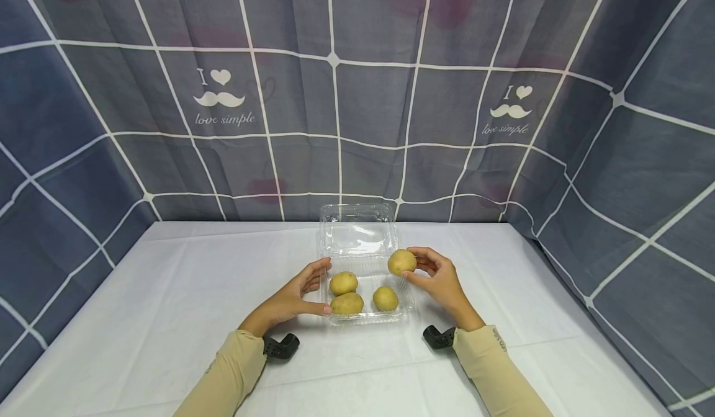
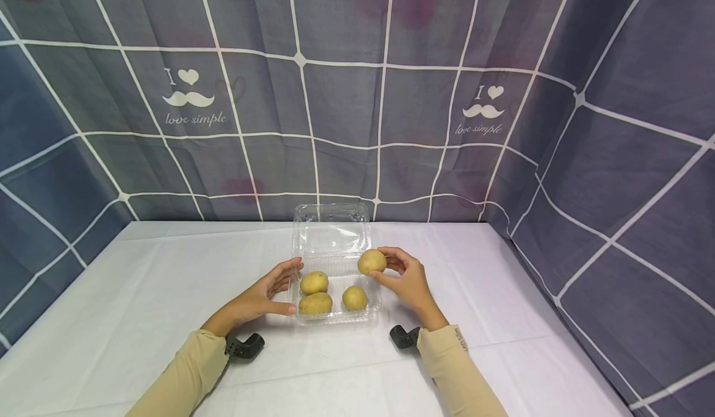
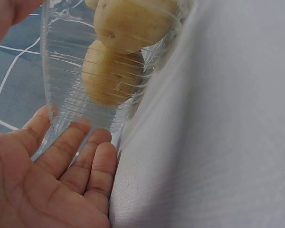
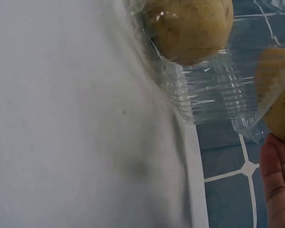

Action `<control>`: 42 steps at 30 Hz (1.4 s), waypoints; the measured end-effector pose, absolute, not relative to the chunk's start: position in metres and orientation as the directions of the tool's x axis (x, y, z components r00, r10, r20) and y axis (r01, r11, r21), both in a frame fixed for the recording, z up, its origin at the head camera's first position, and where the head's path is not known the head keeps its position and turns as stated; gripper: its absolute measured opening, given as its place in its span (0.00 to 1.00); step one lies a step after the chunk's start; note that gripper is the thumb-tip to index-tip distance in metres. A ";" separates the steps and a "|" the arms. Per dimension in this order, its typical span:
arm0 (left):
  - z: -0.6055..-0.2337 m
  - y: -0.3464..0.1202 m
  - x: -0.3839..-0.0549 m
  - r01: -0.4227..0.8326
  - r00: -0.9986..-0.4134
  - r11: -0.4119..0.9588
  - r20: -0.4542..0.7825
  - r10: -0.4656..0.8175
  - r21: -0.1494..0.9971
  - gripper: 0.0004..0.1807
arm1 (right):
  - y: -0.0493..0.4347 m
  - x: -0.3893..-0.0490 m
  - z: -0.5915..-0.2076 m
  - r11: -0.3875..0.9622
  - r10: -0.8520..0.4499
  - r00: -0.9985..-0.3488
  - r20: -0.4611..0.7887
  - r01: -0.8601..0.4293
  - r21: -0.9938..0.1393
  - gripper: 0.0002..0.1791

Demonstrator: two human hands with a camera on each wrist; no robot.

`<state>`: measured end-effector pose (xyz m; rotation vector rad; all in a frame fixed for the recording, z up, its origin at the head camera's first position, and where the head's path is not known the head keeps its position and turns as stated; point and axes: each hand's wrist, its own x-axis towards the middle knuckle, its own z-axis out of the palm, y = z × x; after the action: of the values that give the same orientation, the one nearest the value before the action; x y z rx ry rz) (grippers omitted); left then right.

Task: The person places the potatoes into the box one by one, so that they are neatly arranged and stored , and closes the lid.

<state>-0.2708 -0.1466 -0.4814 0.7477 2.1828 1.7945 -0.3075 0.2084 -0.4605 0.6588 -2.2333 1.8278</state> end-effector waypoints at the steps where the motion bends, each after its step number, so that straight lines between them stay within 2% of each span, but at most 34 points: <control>1: -0.481 -0.147 -0.271 0.244 -0.847 0.126 0.148 0.511 0.962 0.61 | 0.208 -0.307 -0.460 0.146 -0.224 -0.884 0.410 -0.447 -0.883 0.27; 24: -0.482 -0.148 -0.271 0.257 -0.841 0.123 0.159 0.516 0.959 0.61 | 0.197 -0.304 -0.458 0.199 -0.264 -0.852 0.452 -0.507 -0.839 0.28; 42: -0.483 -0.147 -0.271 0.244 -0.845 0.127 0.147 0.514 0.961 0.61 | 0.191 -0.305 -0.457 0.291 -0.318 -0.830 0.458 -0.545 -0.786 0.27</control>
<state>-0.2707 -0.1470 -0.4826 0.7501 2.1816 1.7903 -0.3046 0.1907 -0.4574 0.7985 -2.3440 1.5607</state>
